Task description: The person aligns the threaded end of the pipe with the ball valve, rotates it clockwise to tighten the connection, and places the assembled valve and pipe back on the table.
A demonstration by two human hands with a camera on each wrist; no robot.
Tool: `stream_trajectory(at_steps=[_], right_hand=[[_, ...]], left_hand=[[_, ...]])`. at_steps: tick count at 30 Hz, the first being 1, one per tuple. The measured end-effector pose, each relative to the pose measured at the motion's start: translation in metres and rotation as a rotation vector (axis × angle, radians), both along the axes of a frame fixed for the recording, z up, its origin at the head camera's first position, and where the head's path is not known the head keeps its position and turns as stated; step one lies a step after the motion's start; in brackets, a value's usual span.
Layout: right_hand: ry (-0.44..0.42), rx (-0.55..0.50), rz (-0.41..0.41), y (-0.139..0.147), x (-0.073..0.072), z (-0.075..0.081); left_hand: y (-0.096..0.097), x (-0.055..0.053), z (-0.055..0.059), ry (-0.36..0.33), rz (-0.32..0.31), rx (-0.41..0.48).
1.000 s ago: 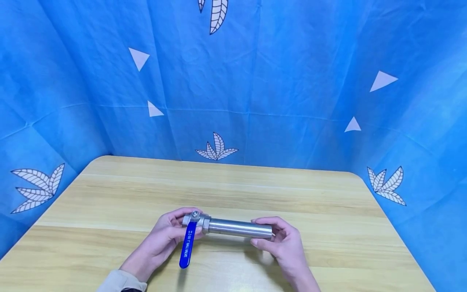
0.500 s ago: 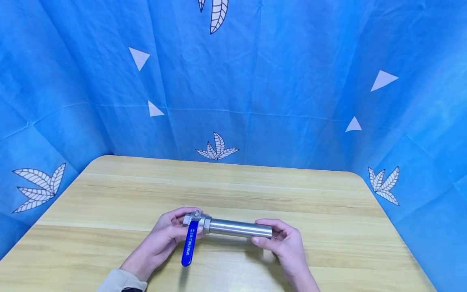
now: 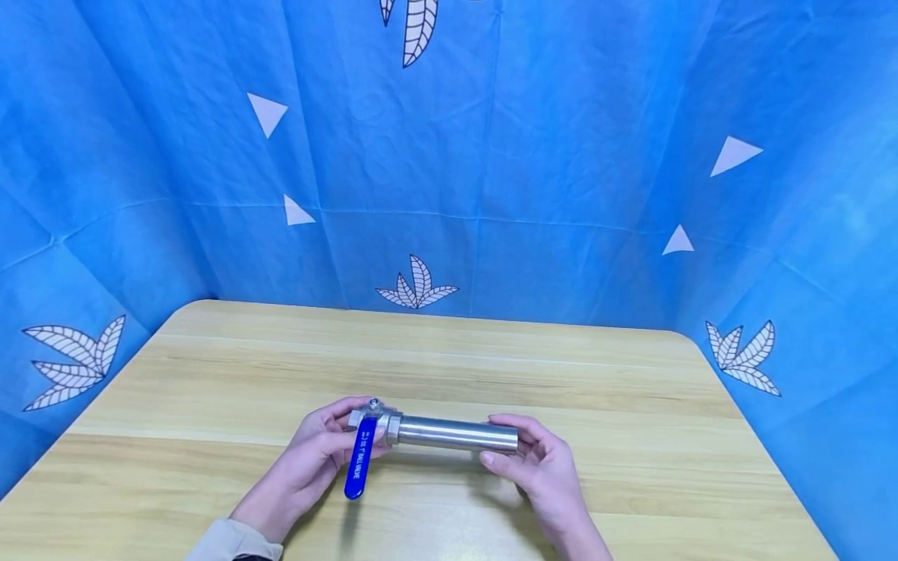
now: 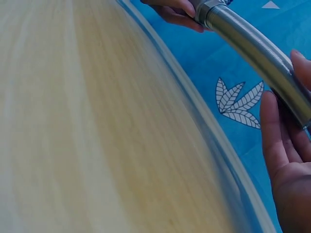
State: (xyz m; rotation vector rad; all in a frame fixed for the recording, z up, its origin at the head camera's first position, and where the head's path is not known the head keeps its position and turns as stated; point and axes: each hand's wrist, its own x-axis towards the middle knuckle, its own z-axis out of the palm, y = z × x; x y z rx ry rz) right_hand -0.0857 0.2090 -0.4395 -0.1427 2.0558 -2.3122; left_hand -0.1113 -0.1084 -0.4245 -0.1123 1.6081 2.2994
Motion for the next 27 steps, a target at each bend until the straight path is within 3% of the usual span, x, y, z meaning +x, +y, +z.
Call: stream_trajectory(at_steps=[15, 22, 27], right_hand=[[-0.002, 0.036, -0.035, 0.0018, -0.0006, -0.0022], [-0.019, 0.028, -0.022, -0.0004, -0.0005, -0.0024], [0.024, 0.012, 0.003, 0.0004, 0.0004, -0.002]], left_hand=[[0.0036, 0.0002, 0.0022, 0.02, 0.001, -0.057], [0.0011, 0.0006, 0.001, 0.014, -0.003, -0.009], [0.001, 0.0005, 0.0, 0.003, 0.001, 0.009]])
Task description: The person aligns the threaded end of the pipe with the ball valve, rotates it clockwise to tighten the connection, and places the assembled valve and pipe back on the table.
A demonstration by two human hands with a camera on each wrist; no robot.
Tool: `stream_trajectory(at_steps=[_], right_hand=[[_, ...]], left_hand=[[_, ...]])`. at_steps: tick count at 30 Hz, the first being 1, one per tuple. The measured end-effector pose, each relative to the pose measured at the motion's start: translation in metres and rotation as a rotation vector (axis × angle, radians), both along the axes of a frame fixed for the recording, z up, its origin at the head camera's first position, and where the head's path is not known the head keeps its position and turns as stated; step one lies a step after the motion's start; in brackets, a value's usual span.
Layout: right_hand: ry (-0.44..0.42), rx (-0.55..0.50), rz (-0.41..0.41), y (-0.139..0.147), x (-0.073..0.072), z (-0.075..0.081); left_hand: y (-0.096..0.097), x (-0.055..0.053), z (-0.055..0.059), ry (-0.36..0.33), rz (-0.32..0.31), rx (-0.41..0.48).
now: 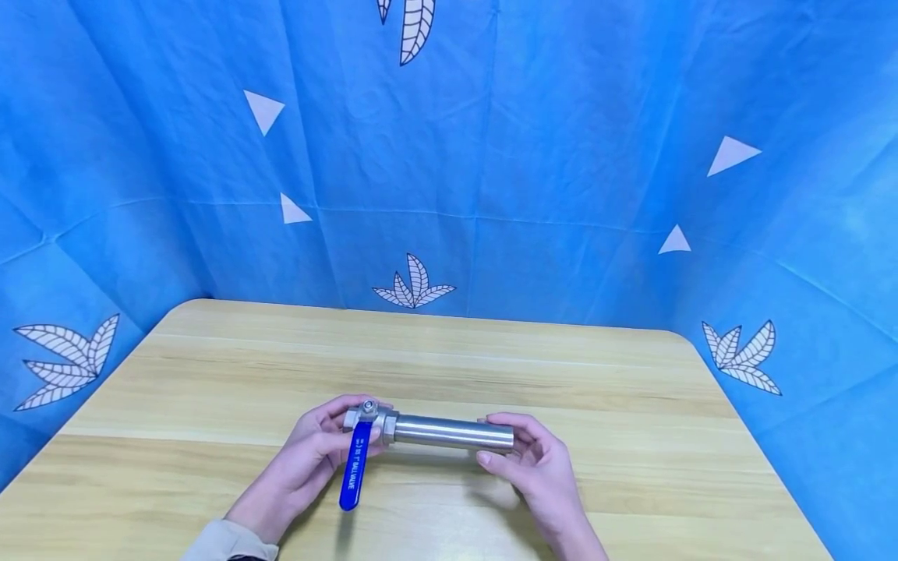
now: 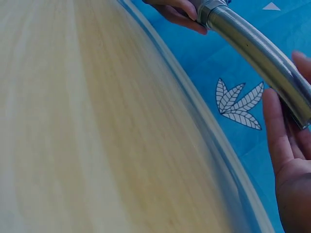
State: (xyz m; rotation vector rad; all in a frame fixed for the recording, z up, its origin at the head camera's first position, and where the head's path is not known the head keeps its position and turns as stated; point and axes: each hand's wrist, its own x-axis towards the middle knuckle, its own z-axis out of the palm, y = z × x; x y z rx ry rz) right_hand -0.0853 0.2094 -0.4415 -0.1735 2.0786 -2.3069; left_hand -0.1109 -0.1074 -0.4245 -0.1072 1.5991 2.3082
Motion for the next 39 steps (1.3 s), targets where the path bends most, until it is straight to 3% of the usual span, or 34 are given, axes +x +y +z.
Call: stream_trajectory(at_steps=[5, 11, 20, 29, 39], right_hand=[[0.043, -0.015, -0.011, 0.0002, 0.0006, 0.0004], [0.001, -0.001, -0.026, 0.0002, 0.0003, 0.0014], [-0.002, 0.008, 0.018, 0.0004, -0.0004, 0.0023], [0.091, -0.032, 0.034, 0.0004, 0.0002, 0.0016], [0.0, -0.028, -0.008, -0.0001, 0.0019, 0.0048]], left_hand=[[0.0, 0.0005, 0.0011, -0.003, -0.003, -0.013], [0.0002, 0.0011, 0.0025, 0.008, -0.014, -0.029], [-0.0001, 0.0018, 0.0031, -0.003, -0.008, -0.013], [-0.0011, 0.0023, 0.003, -0.005, -0.011, -0.001], [0.0, 0.0026, 0.0048, 0.02, -0.021, -0.043]])
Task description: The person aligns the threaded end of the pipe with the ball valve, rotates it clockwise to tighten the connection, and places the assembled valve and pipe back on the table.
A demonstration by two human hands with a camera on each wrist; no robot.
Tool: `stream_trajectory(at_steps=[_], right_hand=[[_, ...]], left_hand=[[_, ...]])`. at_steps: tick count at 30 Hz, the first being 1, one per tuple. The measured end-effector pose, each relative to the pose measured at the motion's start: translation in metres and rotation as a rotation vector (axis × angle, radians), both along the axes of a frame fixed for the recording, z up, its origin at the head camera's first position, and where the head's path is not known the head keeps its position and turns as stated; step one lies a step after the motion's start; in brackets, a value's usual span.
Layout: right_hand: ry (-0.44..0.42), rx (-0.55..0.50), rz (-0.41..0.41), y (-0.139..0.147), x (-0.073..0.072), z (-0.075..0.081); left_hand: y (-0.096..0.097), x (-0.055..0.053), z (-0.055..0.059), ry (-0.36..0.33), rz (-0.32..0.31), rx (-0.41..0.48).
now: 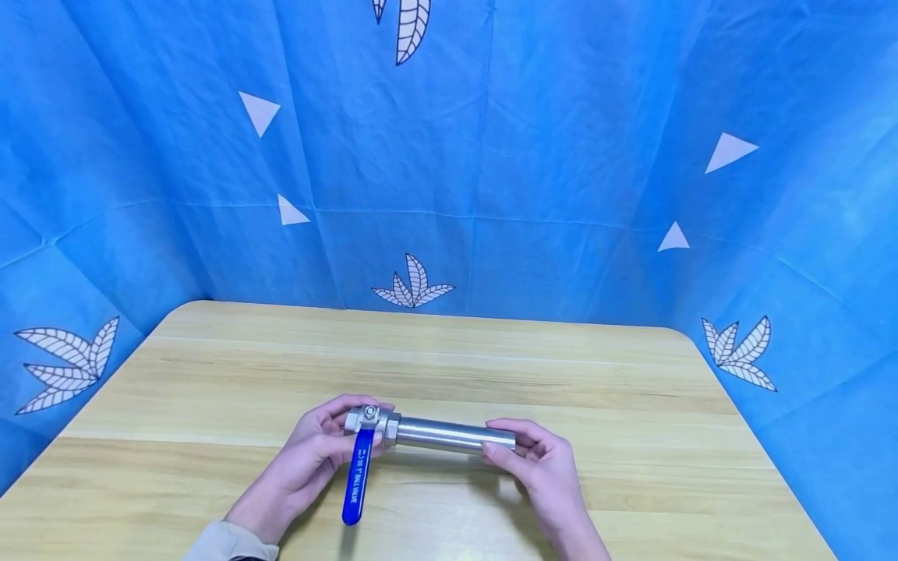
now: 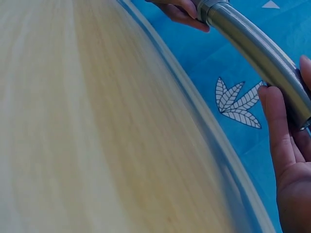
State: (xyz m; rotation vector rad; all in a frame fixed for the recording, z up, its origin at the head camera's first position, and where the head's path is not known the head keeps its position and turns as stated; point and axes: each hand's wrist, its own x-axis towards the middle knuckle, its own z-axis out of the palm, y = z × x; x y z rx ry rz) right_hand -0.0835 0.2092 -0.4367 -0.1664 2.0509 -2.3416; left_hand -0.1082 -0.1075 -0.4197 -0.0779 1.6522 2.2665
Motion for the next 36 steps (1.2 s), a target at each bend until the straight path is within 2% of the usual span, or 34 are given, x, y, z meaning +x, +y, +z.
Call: stream_trajectory(at_steps=[5, 14, 18, 24, 26, 36], right_hand=[[-0.027, 0.031, -0.026, -0.0014, -0.0011, 0.0], [-0.08, 0.075, -0.065, -0.0052, -0.0014, 0.0022], [-0.043, 0.064, -0.039, -0.0042, -0.0007, 0.0014], [0.103, 0.009, 0.091, -0.0006, -0.0004, -0.0016], [0.127, 0.005, 0.105, 0.0, -0.0006, -0.002], [0.067, 0.032, 0.038, -0.0008, 0.0005, -0.0005]], left_hand=[[0.0016, -0.0001, 0.0015, 0.017, 0.0, -0.029], [0.0024, 0.0007, 0.001, 0.024, -0.001, -0.031], [0.0027, 0.0012, 0.0013, 0.018, 0.005, -0.016], [0.0025, 0.0016, 0.0014, 0.005, 0.007, 0.018], [0.002, 0.0015, 0.0011, 0.005, 0.003, 0.031], [0.0006, 0.001, -0.0007, 0.001, -0.022, 0.062]])
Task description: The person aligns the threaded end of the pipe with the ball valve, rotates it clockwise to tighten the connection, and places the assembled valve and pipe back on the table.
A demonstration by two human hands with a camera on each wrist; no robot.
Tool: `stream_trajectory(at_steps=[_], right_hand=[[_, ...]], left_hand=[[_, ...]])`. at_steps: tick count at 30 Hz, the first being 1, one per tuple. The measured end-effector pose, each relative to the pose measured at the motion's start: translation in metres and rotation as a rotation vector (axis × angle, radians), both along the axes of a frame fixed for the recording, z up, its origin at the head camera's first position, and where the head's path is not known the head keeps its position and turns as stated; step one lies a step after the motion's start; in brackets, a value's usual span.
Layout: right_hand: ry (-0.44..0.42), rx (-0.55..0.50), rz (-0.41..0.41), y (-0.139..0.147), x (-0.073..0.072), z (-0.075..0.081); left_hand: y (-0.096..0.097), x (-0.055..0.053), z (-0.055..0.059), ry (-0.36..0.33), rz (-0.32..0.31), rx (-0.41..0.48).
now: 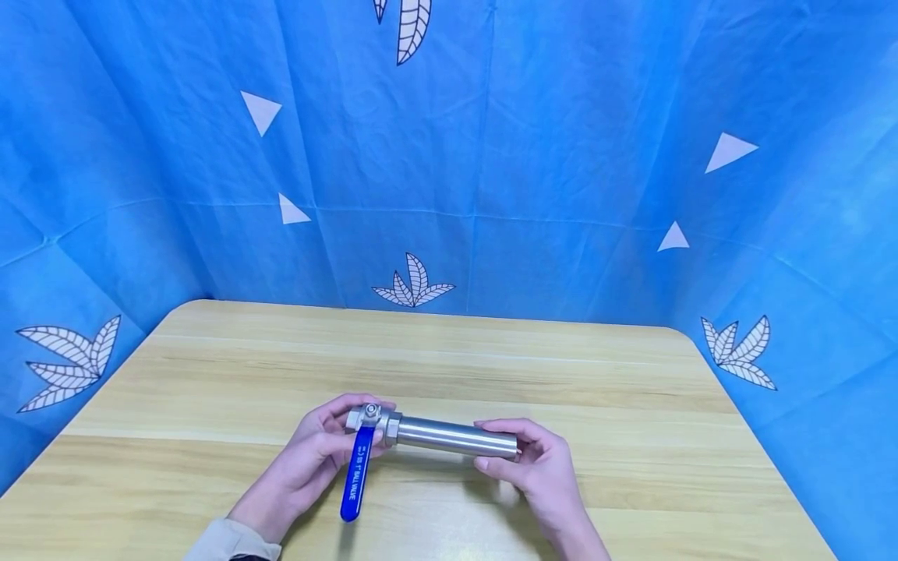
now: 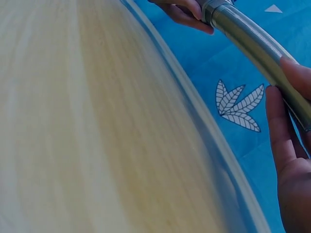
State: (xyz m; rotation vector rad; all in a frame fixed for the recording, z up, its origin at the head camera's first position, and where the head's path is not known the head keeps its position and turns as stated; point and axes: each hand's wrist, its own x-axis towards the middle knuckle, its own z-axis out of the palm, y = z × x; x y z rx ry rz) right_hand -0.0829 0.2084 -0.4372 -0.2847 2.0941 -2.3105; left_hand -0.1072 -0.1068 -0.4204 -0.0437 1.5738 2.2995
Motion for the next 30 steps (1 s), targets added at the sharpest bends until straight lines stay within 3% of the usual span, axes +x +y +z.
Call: stream_trajectory(at_steps=[5, 13, 30], right_hand=[[-0.045, 0.018, -0.039, -0.0006, 0.001, 0.002], [-0.113, 0.034, -0.014, -0.0012, 0.0004, 0.0044], [-0.129, 0.083, 0.042, -0.0038, 0.0016, 0.0065]], left_hand=[[0.0, 0.0002, 0.0002, -0.002, 0.001, -0.006], [0.0008, 0.0003, 0.0015, 0.001, 0.0, -0.017], [-0.0016, 0.0011, 0.0034, -0.018, -0.002, 0.012]])
